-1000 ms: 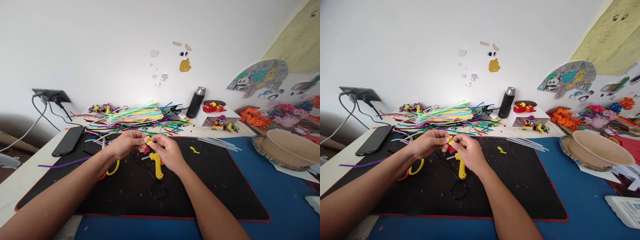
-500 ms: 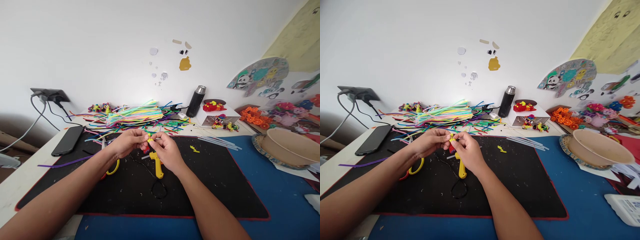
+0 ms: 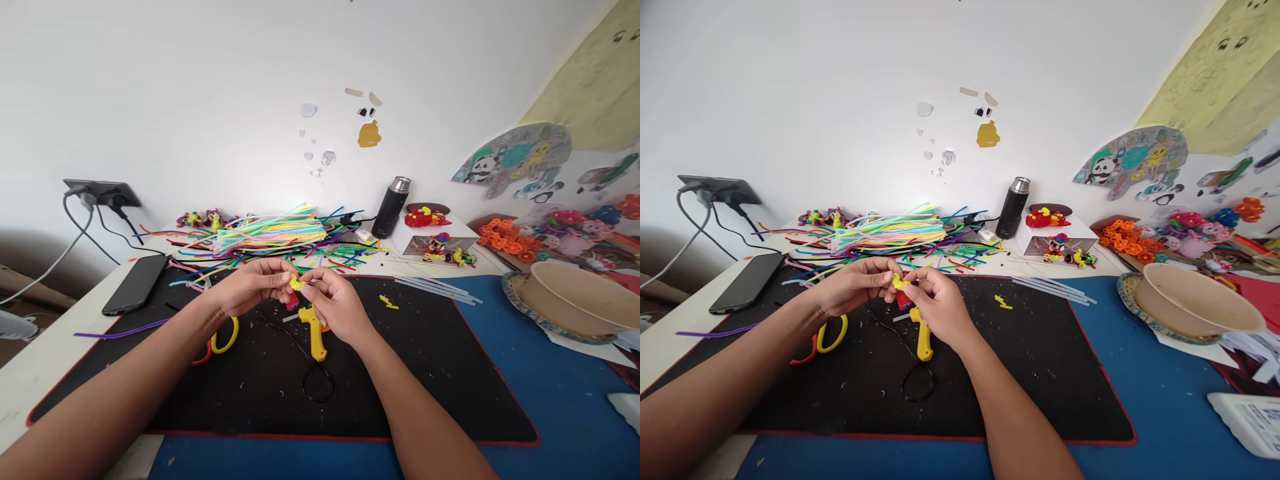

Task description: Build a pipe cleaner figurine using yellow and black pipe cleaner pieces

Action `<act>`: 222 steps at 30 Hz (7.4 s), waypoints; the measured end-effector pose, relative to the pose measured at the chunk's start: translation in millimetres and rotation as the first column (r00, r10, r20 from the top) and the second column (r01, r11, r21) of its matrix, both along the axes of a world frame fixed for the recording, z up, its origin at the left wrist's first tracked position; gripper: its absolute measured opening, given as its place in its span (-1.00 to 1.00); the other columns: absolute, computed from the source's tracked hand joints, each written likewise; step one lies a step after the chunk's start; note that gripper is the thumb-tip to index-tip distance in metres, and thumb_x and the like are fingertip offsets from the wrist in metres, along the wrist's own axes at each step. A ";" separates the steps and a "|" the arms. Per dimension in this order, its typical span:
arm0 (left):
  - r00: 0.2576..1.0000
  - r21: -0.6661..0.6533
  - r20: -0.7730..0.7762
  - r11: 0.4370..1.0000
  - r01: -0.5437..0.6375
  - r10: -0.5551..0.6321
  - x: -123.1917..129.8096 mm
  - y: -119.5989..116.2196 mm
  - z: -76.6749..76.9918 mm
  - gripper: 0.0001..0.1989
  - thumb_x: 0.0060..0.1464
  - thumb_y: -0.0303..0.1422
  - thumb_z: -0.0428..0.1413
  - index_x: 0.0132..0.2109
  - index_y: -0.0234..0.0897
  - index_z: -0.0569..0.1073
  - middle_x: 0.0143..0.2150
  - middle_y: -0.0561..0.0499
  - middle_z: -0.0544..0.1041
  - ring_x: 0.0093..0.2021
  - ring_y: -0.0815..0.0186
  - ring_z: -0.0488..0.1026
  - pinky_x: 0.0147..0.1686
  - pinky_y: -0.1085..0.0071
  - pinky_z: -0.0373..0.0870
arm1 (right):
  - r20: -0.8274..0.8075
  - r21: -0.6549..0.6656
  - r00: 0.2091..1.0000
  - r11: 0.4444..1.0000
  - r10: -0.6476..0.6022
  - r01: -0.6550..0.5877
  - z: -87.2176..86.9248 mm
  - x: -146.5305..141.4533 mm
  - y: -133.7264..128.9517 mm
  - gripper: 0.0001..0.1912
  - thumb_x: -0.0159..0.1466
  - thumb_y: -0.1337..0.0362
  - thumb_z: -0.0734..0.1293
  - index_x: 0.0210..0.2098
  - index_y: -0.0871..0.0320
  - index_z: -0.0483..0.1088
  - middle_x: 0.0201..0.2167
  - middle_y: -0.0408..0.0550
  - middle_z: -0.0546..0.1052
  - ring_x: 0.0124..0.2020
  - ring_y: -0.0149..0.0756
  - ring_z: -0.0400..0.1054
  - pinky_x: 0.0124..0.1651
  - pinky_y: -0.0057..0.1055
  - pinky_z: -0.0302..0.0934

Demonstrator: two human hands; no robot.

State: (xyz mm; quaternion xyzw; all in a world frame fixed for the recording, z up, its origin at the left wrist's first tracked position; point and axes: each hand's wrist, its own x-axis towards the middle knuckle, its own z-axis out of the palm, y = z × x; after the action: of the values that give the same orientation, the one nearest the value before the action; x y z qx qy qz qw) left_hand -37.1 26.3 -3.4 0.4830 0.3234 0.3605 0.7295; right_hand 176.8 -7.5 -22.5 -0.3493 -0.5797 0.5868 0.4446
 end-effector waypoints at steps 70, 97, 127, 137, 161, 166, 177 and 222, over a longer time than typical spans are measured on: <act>0.932 0.570 -0.246 0.817 -0.084 0.267 8.9 -10.6 15.1 -0.79 0.08 -0.24 0.43 -0.29 -0.29 0.64 -0.33 -0.04 0.58 -0.35 0.29 0.49 -0.32 0.40 0.46 | -0.186 -0.227 0.982 0.974 -0.035 -0.008 1.7 -4.4 -1.0 -0.51 0.16 -0.10 0.56 -0.21 0.14 0.44 -0.68 -0.39 0.27 -0.74 -0.54 0.06 -0.66 -0.51 -0.11; 0.943 0.525 -0.246 0.849 -0.066 0.225 8.4 -5.4 2.2 -0.78 0.10 -0.21 0.42 -0.27 -0.29 0.66 -0.33 -0.03 0.57 -0.36 0.31 0.46 -0.31 0.41 0.43 | -0.144 -0.226 0.988 0.974 -0.063 0.029 -2.6 -4.0 1.9 -0.52 0.14 -0.12 0.56 -0.27 0.14 0.43 -0.69 -0.39 0.26 -0.74 -0.55 0.05 -0.66 -0.53 -0.08; 0.999 0.161 0.040 0.987 0.016 -0.023 10.3 -5.4 -10.6 -0.67 -0.05 -0.23 0.53 -0.29 -0.37 0.63 -0.44 -0.01 0.59 -0.46 0.37 0.53 -0.39 0.49 0.45 | -0.373 -0.277 0.921 0.934 0.110 -0.224 3.9 2.0 -1.6 -0.53 0.17 -0.02 0.61 -0.19 0.15 0.43 -0.74 -0.47 0.17 -0.76 -0.58 -0.06 -0.65 -0.55 -0.22; 0.998 0.190 0.021 0.980 0.060 -0.065 11.3 -4.5 -11.5 -0.69 -0.02 -0.24 0.51 -0.29 -0.37 0.62 -0.45 -0.02 0.60 -0.47 0.37 0.50 -0.40 0.48 0.44 | -0.409 -0.291 0.897 0.907 0.169 -0.304 1.8 3.2 -1.6 -0.56 0.18 0.02 0.61 -0.21 0.14 0.42 -0.74 -0.48 0.12 -0.74 -0.59 -0.21 -0.66 -0.55 -0.33; 0.985 0.288 -0.164 0.953 0.095 -0.048 7.0 -6.0 0.3 -0.66 -0.01 -0.18 0.49 -0.30 -0.38 0.64 -0.41 -0.04 0.60 -0.44 0.36 0.49 -0.38 0.44 0.51 | -0.432 -0.352 0.885 0.871 0.175 -0.344 -7.2 3.1 2.5 -0.57 0.15 0.06 0.63 -0.24 0.15 0.40 -0.75 -0.48 0.11 -0.75 -0.61 -0.26 -0.68 -0.56 -0.37; 0.979 0.294 -0.192 0.948 0.119 -0.064 5.9 -6.6 1.7 -0.68 0.02 -0.18 0.47 -0.29 -0.37 0.64 -0.40 -0.05 0.60 -0.43 0.35 0.49 -0.36 0.43 0.51 | -0.416 -0.366 0.895 0.871 0.162 -0.328 -10.8 2.8 3.5 -0.56 0.14 0.06 0.63 -0.24 0.14 0.40 -0.75 -0.48 0.11 -0.74 -0.60 -0.28 -0.68 -0.55 -0.37; 0.982 0.400 -0.175 0.916 -0.001 0.077 12.9 -5.9 -1.4 -0.66 0.05 -0.16 0.45 -0.25 -0.36 0.60 -0.38 0.01 0.54 -0.39 0.36 0.45 -0.32 0.44 0.42 | -0.408 -0.319 0.913 0.935 0.015 -0.157 -3.6 -2.3 0.7 -0.56 0.18 0.01 0.61 -0.26 0.13 0.38 -0.72 -0.46 0.14 -0.75 -0.59 -0.10 -0.63 -0.54 -0.26; 0.960 0.535 -0.253 0.844 0.036 0.120 0.3 -2.0 -0.3 -0.69 0.25 -0.13 0.31 -0.07 -0.31 0.68 -0.22 -0.11 0.62 -0.30 0.29 0.51 -0.27 0.41 0.48 | -0.331 -0.318 0.944 0.941 0.005 -0.116 -4.5 -3.9 0.1 -0.53 0.12 -0.02 0.63 -0.29 0.15 0.41 -0.72 -0.41 0.24 -0.75 -0.58 -0.01 -0.65 -0.54 -0.26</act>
State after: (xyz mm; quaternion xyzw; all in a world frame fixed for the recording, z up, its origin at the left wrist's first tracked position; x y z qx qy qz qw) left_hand -36.8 24.3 -3.8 0.7053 0.3194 0.3811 0.5053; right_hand 172.9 -7.4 -27.0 -0.2994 -0.4013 0.7393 0.4503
